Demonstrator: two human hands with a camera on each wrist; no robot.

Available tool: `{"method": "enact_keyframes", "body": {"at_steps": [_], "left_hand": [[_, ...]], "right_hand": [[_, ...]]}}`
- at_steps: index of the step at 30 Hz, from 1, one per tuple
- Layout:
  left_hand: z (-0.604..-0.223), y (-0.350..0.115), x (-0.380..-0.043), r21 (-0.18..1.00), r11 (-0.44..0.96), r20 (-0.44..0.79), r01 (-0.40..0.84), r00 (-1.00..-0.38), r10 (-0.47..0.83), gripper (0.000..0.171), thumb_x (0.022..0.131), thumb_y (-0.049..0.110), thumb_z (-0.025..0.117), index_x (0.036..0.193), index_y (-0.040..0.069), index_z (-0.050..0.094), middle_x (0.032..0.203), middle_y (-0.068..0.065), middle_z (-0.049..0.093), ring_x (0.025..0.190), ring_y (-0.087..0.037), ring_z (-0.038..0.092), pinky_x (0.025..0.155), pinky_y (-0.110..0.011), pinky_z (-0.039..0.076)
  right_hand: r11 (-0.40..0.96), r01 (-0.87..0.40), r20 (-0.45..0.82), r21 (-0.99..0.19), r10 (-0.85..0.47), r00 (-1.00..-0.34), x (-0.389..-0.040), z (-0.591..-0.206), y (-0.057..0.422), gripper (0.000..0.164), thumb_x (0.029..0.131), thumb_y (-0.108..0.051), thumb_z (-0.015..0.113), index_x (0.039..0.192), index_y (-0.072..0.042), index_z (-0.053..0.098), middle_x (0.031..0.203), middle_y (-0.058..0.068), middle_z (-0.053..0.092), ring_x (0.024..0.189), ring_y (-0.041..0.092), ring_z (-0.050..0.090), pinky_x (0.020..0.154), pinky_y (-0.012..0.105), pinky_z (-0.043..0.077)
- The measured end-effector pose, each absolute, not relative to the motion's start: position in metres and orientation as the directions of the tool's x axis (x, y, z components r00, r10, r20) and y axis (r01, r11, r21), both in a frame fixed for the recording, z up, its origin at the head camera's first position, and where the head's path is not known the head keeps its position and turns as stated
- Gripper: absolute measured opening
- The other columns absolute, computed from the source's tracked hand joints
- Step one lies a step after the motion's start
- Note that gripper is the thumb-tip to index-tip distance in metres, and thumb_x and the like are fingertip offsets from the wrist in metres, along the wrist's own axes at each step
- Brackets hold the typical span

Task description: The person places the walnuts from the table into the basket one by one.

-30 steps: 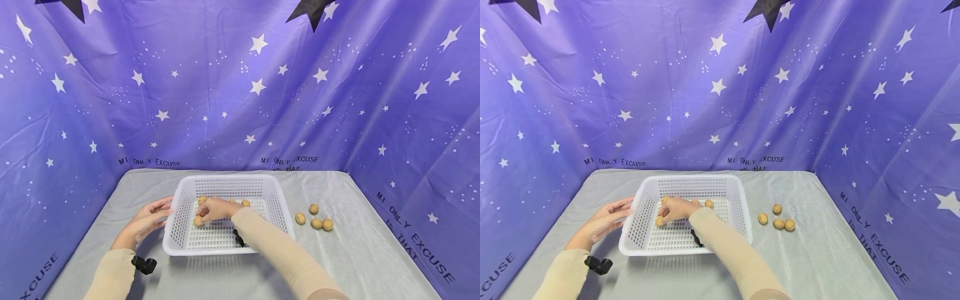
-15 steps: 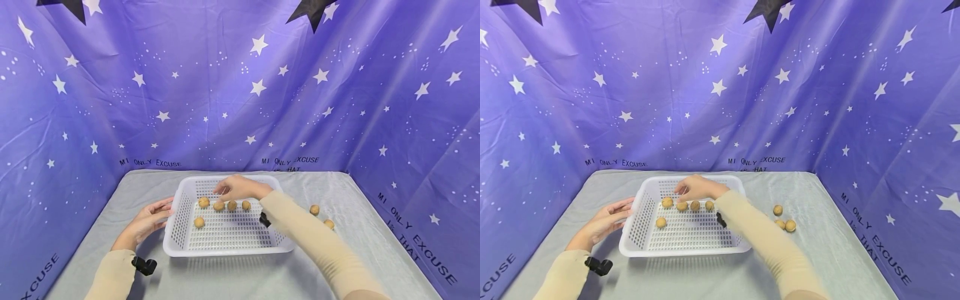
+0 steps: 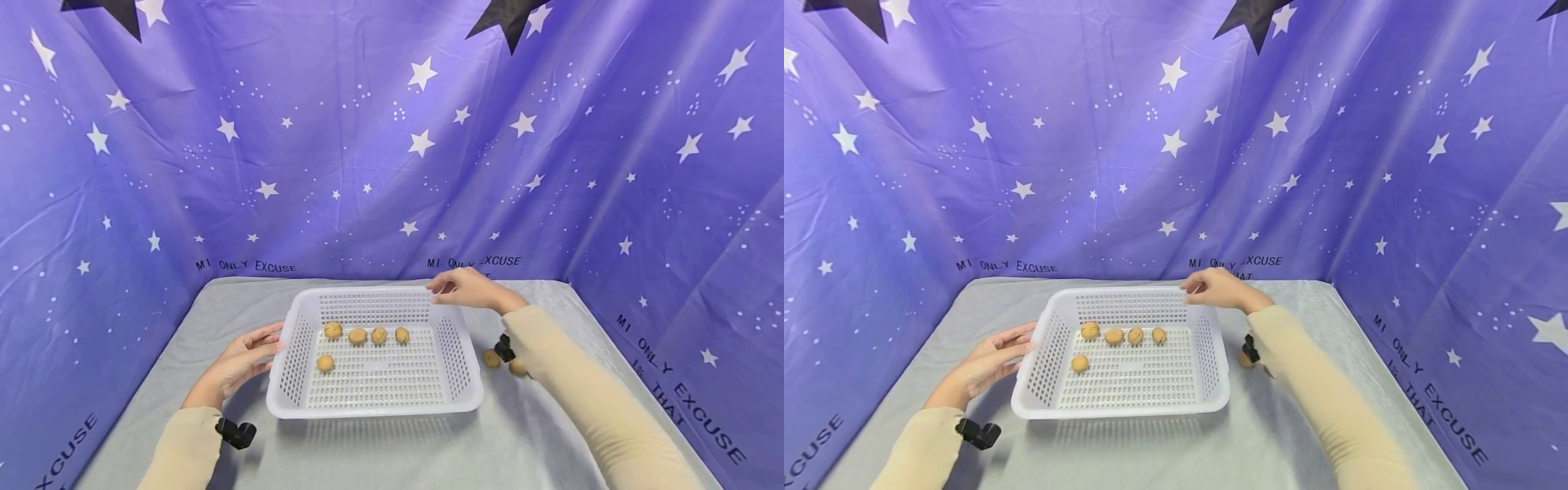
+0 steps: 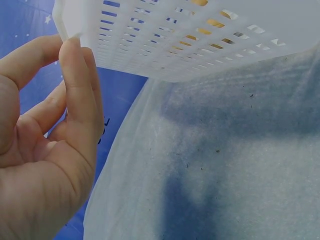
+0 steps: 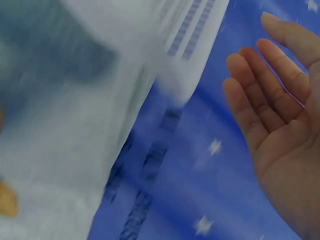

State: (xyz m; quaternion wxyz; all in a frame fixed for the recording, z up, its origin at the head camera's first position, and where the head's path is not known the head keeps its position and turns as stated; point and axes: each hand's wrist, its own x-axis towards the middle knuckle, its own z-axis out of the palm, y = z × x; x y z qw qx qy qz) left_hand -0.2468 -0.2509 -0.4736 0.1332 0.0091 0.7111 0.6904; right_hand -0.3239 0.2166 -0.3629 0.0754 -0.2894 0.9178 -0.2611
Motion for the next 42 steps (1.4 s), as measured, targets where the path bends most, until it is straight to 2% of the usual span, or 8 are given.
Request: {"method": "enact_keyframes", "body": {"at_steps": [6, 12, 18, 26, 31, 35, 42], "left_hand": [[-0.473, -0.25, -0.247, 0.985, 0.036, -0.171, -0.167, -0.964, 0.206, 0.07, 0.093, 0.014, 0.073, 0.153, 0.004, 0.039, 0.134, -0.009, 0.06, 0.109, -0.016, 0.064, 0.089, -0.039, 0.054], [-0.472, -0.251, -0.247, 0.986, 0.026, -0.169, -0.168, -0.962, 0.216, 0.069, 0.093, 0.013, 0.073, 0.152, 0.003, 0.04, 0.129, -0.007, 0.062, 0.108, -0.015, 0.064, 0.088, -0.038, 0.055], [-0.473, -0.251, -0.246, 0.988, 0.0, -0.152, -0.157, -0.957, 0.246, 0.069, 0.095, 0.011, 0.07, 0.153, 0.0, 0.036, 0.125, -0.004, 0.064, 0.106, -0.014, 0.064, 0.088, -0.037, 0.054], [-0.473, -0.251, -0.245, 0.988, 0.016, -0.155, -0.156, -0.959, 0.238, 0.069, 0.095, 0.013, 0.071, 0.154, 0.001, 0.036, 0.126, -0.005, 0.063, 0.107, -0.014, 0.064, 0.088, -0.037, 0.054], [-0.472, -0.251, -0.245, 0.987, 0.024, -0.162, -0.16, -0.959, 0.231, 0.069, 0.095, 0.014, 0.071, 0.154, 0.002, 0.036, 0.13, -0.007, 0.062, 0.107, -0.014, 0.064, 0.089, -0.037, 0.054], [-0.472, -0.251, -0.244, 0.987, 0.023, -0.16, -0.159, -0.959, 0.235, 0.069, 0.095, 0.014, 0.071, 0.154, 0.003, 0.036, 0.132, -0.009, 0.061, 0.108, -0.014, 0.064, 0.089, -0.037, 0.054], [-0.473, -0.252, -0.244, 0.987, 0.012, -0.156, -0.158, -0.959, 0.237, 0.069, 0.095, 0.013, 0.07, 0.154, 0.002, 0.035, 0.13, -0.007, 0.062, 0.107, -0.014, 0.064, 0.089, -0.037, 0.054]], "right_hand": [[0.729, -0.412, 0.027, -0.546, -0.477, -0.879, -0.321, -0.376, 0.272, 0.035, 0.094, -0.026, 0.072, 0.124, -0.006, 0.07, 0.113, 0.008, 0.071, 0.103, 0.026, 0.067, 0.09, 0.046, 0.053], [0.737, -0.352, -0.009, -0.576, -0.437, -0.899, -0.312, -0.407, 0.321, 0.034, 0.095, -0.02, 0.07, 0.122, 0.001, 0.069, 0.113, 0.015, 0.071, 0.101, 0.028, 0.067, 0.09, 0.047, 0.053], [0.774, -0.232, -0.084, -0.59, -0.344, -0.935, -0.301, -0.44, 0.356, 0.036, 0.094, -0.018, 0.07, 0.12, 0.007, 0.066, 0.11, 0.019, 0.07, 0.102, 0.032, 0.066, 0.092, 0.051, 0.05], [0.753, -0.117, -0.188, -0.648, -0.306, -0.933, -0.291, -0.467, 0.376, 0.042, 0.093, -0.02, 0.073, 0.12, 0.01, 0.065, 0.104, 0.012, 0.071, 0.094, 0.022, 0.065, 0.084, 0.04, 0.052], [0.747, -0.119, -0.182, -0.654, -0.308, -0.934, -0.291, -0.47, 0.377, 0.039, 0.093, -0.021, 0.073, 0.118, 0.008, 0.068, 0.103, 0.012, 0.072, 0.093, 0.02, 0.065, 0.082, 0.038, 0.052], [0.759, -0.134, -0.17, -0.637, -0.308, -0.936, -0.293, -0.464, 0.375, 0.041, 0.092, -0.023, 0.073, 0.118, 0.008, 0.067, 0.104, 0.011, 0.072, 0.094, 0.021, 0.065, 0.086, 0.042, 0.052], [0.749, -0.23, -0.05, -0.621, -0.33, -0.943, -0.301, -0.426, 0.361, 0.046, 0.093, -0.03, 0.073, 0.125, 0.003, 0.067, 0.11, 0.011, 0.072, 0.1, 0.026, 0.066, 0.09, 0.046, 0.052]]}}
